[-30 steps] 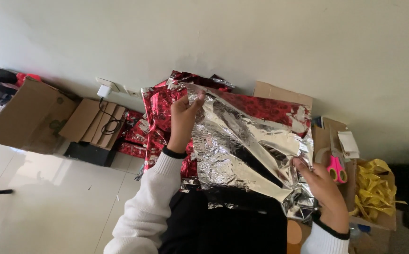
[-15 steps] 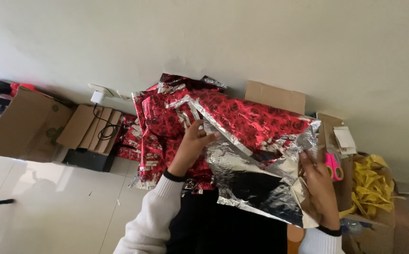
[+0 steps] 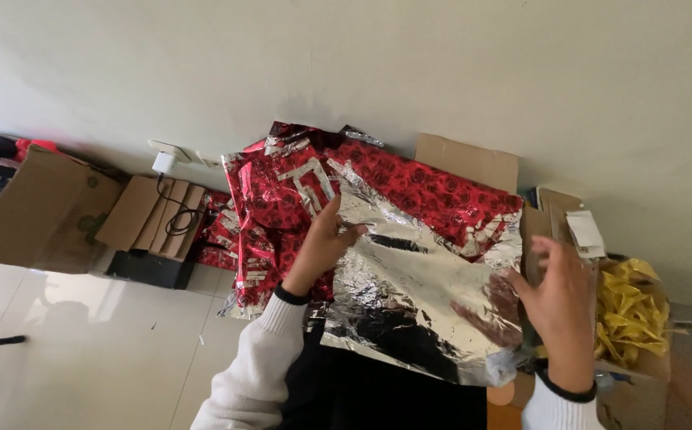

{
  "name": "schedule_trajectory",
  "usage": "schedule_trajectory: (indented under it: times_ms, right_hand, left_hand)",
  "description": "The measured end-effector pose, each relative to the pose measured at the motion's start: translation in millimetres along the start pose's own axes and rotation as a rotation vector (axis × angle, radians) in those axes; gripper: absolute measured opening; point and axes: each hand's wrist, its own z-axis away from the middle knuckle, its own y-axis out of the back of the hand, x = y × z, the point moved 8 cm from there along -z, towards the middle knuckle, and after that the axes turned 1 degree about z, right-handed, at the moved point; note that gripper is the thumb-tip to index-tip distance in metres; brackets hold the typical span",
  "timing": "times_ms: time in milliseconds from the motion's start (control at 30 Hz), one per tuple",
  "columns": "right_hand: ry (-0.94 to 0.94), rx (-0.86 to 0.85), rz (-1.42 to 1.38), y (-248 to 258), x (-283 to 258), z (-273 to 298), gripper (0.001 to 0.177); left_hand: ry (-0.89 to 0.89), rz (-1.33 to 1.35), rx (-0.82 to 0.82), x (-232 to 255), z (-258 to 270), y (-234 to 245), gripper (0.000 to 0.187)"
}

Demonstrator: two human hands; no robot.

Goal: The person sorts through cardboard boxes and pieces of shiny red wrapping paper on a floor, moving the boxes around and smoothing out the paper by hand.

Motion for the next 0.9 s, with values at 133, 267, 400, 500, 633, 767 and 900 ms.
schedule_trajectory:
  times_ms: [133, 267, 400, 500, 633, 767, 900]
  right_hand:
    - [0.272, 0.065, 0.093, 20.9, -48.6, -24.9, 0.099]
    - [0.253, -0.045, 0.108, -20.0, -29.5, -49.2, 0.068]
    - [0.297, 0.18, -0.167, -11.2, -19.7, -67.0, 0.033]
    - [0.09, 0.231, -0.269, 5.0, -4.2, -86.4, 0.019]
    - [-0.089, 0.12, -0.531, 6.6, 10.5, -104.2, 0.047]
    - [-0.201, 0.103, -0.48, 7.1, 16.0, -108.1, 0.057]
    - [-0.221, 0.126, -0.489, 4.4, 17.4, -99.2, 0.055]
  left_hand:
    - [-0.011, -0.015, -0.037, 0.0, -1.1, 1.5, 0.095]
    - [-0.256, 0.155, 0.0, 9.7, -0.4, 7.3, 0.071]
    - [-0.236, 0.047, 0.037, -1.3, -3.1, 9.1, 0.075]
    - [-0.225, 0.057, 0.037, -20.0, -3.2, 12.4, 0.07]
    - [-0.192, -0.136, 0.0, 6.9, 13.1, 2.5, 0.063]
    - [-0.457, -0.344, 0.286, 10.8, 17.1, 16.9, 0.037]
    - [-0.46, -0.74, 0.669, 6.3, 31.9, 45.3, 0.051]
